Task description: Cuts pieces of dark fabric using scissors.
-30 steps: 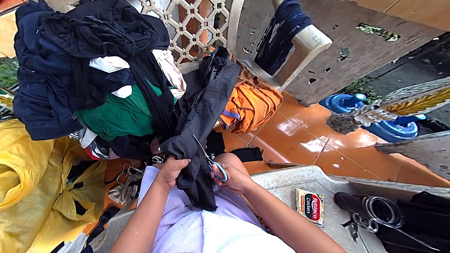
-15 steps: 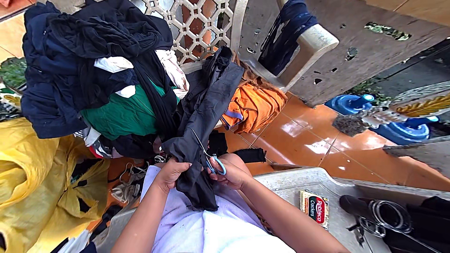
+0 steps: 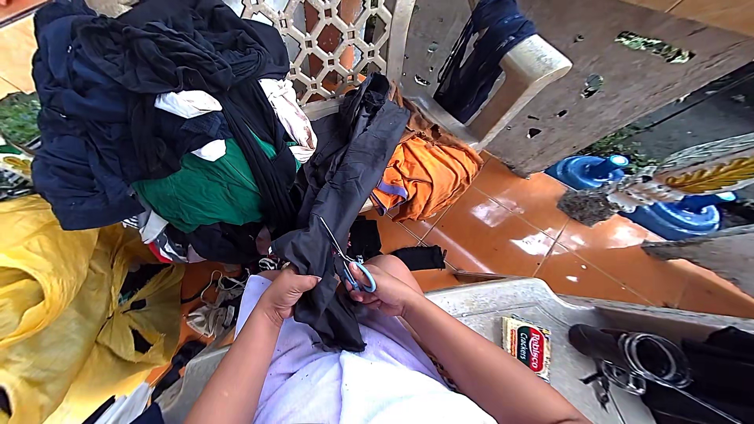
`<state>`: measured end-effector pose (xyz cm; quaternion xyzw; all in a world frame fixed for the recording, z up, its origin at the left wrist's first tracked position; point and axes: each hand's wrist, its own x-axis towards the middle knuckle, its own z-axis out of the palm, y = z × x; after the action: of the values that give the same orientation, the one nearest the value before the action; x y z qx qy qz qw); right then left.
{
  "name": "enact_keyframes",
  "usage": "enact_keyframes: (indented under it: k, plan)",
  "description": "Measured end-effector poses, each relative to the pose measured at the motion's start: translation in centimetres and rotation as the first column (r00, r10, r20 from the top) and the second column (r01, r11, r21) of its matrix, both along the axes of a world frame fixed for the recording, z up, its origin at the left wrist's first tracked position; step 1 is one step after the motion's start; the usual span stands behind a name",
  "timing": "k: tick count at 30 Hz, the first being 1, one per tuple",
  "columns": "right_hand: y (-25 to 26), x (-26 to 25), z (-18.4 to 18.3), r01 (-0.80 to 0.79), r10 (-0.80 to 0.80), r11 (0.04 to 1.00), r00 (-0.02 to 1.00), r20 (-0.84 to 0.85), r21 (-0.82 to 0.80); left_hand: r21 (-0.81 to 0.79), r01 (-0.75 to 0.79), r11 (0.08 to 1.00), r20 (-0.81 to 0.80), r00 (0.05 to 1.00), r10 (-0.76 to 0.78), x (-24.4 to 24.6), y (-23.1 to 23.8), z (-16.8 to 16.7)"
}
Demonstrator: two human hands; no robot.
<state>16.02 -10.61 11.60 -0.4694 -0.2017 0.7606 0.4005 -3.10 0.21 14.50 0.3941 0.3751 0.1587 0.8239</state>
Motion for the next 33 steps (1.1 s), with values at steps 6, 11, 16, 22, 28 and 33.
enact_keyframes:
  k: [6,11,16,22,28,33]
  plan:
    - [1.2,0.0,0.4,-0.016,0.016,1.000,0.999,0.043,-0.009,0.004,0.022,1.000,-0.016,1.000,-0.022,-0.2,-0.1,0.2]
    - [0.8,-0.4,0.6,0.032,-0.031,0.999,0.998,0.063,-0.011,-0.001,0.018,1.000,-0.013,1.000,-0.018,-0.3,0.0,-0.1]
    - [0.2,0.0,0.3,0.034,-0.034,0.999,0.996,0.084,-0.005,0.007,-0.021,1.000,0.009,1.000,0.021,-0.5,0.9,-1.0]
    - [-0.2,-0.2,-0.4,0.035,-0.037,0.999,0.994,0.102,0.021,-0.260,-0.294,0.920,-0.103,0.955,0.277,2.6,2.9,-0.5]
    - [-1.2,0.8,-0.5,-0.066,0.063,0.997,0.995,0.073,0.039,-0.198,-0.271,0.942,-0.079,0.962,0.260,2.4,2.3,-0.5]
    - [-3.2,1.6,-1.1,-0.167,0.165,0.982,0.986,0.031,0.091,-0.078,-0.284,0.956,0.031,0.957,0.287,0.9,2.3,-0.6]
